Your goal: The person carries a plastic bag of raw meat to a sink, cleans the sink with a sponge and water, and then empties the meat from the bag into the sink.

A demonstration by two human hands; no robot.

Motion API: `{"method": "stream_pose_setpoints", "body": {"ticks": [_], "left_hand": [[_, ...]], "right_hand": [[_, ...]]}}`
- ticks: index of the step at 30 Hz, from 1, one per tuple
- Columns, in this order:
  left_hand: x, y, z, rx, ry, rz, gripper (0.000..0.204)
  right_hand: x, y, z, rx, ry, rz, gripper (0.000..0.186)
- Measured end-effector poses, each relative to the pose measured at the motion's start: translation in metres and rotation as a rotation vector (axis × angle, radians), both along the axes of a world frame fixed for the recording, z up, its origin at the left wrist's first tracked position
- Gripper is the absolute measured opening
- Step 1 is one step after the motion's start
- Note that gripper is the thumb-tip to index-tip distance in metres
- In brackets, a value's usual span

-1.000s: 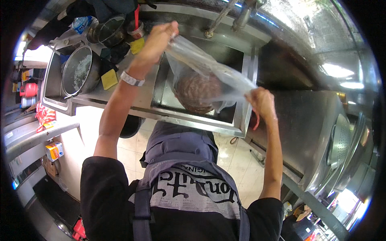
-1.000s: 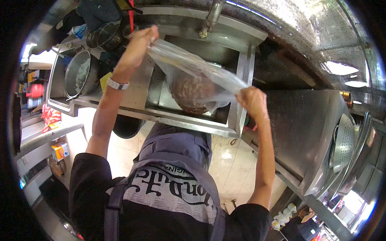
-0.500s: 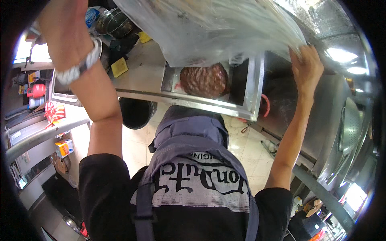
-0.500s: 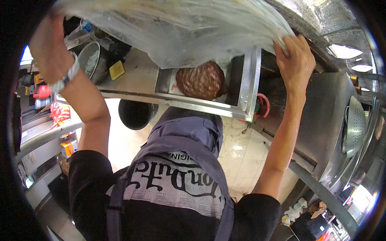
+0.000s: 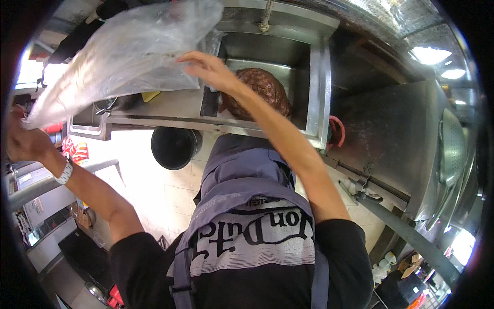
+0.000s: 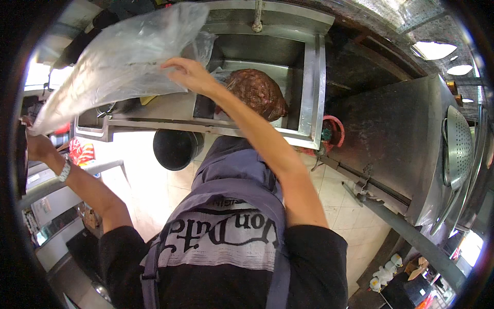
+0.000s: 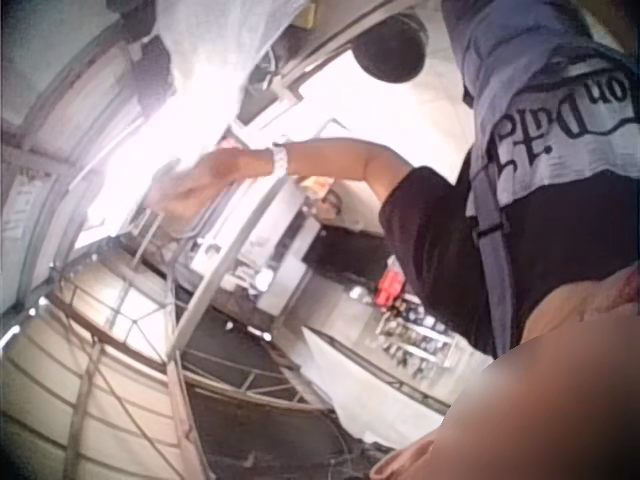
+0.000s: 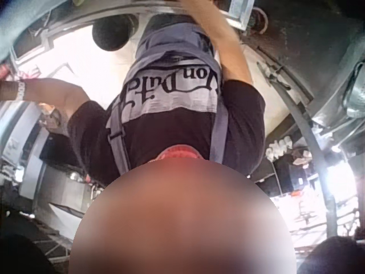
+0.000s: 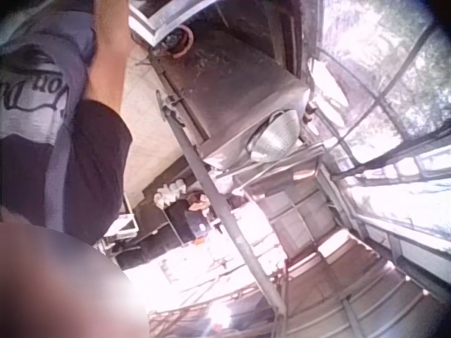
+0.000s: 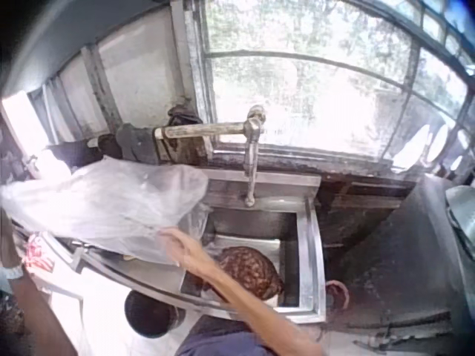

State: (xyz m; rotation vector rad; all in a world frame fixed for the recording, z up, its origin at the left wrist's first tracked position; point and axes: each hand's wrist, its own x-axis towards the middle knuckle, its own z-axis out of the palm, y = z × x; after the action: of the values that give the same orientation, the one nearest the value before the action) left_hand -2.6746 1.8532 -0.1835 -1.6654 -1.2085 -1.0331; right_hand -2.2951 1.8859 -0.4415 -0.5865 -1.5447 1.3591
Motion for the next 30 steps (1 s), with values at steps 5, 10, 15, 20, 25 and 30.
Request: {"method": "stream_pose_setpoints", "body": {"ticks": [5, 10, 15, 20, 25, 30], "left_hand": [[0.011, -0.041, -0.080, -0.222, 0.484, 0.322, 0.025], [0.000, -0.094, -0.110, -0.336, 0.500, 0.554, 0.027], [-0.010, -0.134, -0.103, -0.202, 0.505, 0.606, 0.022], [0.015, -0.113, -0.083, -0.108, 0.442, 0.584, 0.017], [0.057, -0.036, -0.089, -0.154, 0.125, -0.184, 0.017], [0.106, 0.016, -0.196, -0.631, 0.218, -0.379, 0.016]], "right_hand": [[-0.058, 0.025, -0.060, -0.793, 0.650, 0.341, 0.033], [-0.092, 0.016, -0.097, -0.897, 0.415, 0.159, 0.039], [-0.120, 0.011, -0.118, 0.110, -0.443, -0.143, 0.070], [-0.185, -0.024, -0.121, -0.004, -0.437, 0.167, 0.070], [-0.296, -0.018, -0.109, -0.417, -0.173, -0.116, 0.062], [-0.298, 0.034, -0.147, -0.096, 0.544, 0.195, 0.041]]}}
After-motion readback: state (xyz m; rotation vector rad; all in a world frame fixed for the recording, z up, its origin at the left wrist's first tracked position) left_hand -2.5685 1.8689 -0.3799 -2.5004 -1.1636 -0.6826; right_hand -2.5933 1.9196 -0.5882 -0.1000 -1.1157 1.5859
